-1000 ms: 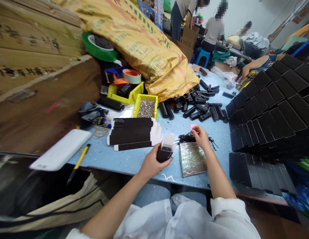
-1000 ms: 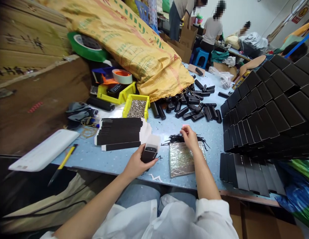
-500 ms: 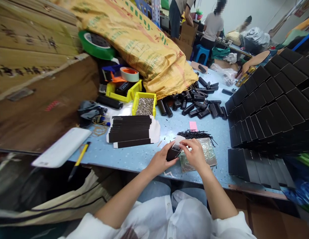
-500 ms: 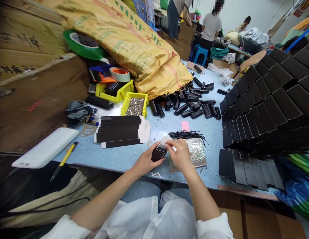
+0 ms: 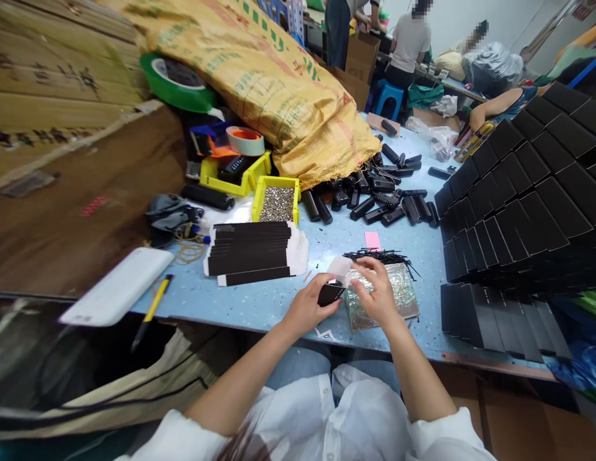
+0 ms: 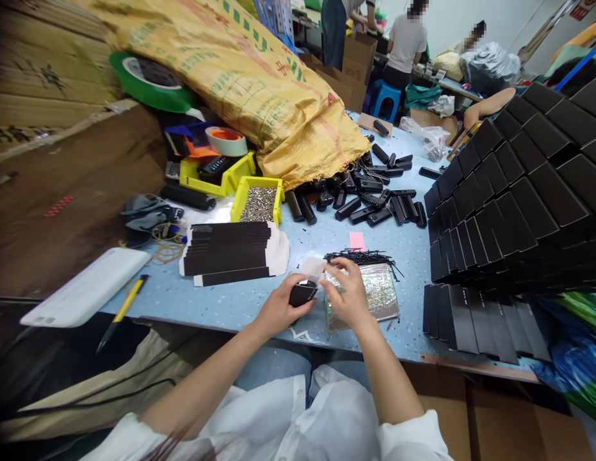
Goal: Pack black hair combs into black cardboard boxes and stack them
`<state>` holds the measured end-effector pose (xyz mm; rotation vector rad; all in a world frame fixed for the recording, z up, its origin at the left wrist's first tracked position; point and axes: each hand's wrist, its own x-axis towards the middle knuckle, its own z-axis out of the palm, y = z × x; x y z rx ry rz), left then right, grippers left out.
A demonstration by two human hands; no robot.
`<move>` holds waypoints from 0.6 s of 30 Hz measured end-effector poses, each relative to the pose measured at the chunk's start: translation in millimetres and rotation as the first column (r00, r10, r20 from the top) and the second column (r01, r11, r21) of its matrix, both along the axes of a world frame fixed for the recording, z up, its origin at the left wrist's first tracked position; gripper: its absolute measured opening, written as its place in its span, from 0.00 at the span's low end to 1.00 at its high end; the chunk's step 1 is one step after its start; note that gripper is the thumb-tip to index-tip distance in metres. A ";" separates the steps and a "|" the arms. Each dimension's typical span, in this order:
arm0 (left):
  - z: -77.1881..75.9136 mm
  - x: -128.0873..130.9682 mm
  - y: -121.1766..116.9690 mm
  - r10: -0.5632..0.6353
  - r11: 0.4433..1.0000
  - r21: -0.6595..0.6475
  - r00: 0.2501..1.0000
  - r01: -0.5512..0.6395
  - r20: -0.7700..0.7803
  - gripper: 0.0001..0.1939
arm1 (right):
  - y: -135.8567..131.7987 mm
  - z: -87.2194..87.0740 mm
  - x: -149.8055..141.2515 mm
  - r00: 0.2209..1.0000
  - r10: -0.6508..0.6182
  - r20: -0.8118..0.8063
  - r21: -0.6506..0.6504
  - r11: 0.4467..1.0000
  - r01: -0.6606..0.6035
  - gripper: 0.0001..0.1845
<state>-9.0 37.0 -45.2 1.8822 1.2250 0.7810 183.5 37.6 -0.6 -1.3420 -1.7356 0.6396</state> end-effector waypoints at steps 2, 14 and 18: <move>2.6 2.4 -0.1 -0.034 0.999 -0.033 0.999 0.034 0.018 0.25 | 0.2 -11.6 -5.8 0.979 0.005 -0.205 -0.116 0.993 -0.029 0.22; 21.8 9.6 4.3 0.026 0.959 -0.281 0.989 0.017 0.148 0.56 | -5.2 -25.3 -21.5 0.958 0.191 -0.216 -0.039 0.978 -0.204 0.18; 27.0 22.0 -2.3 0.182 0.934 -0.347 0.950 -0.086 0.253 0.52 | -34.8 -31.2 -28.2 0.978 0.164 -0.129 -0.114 0.977 -0.179 0.53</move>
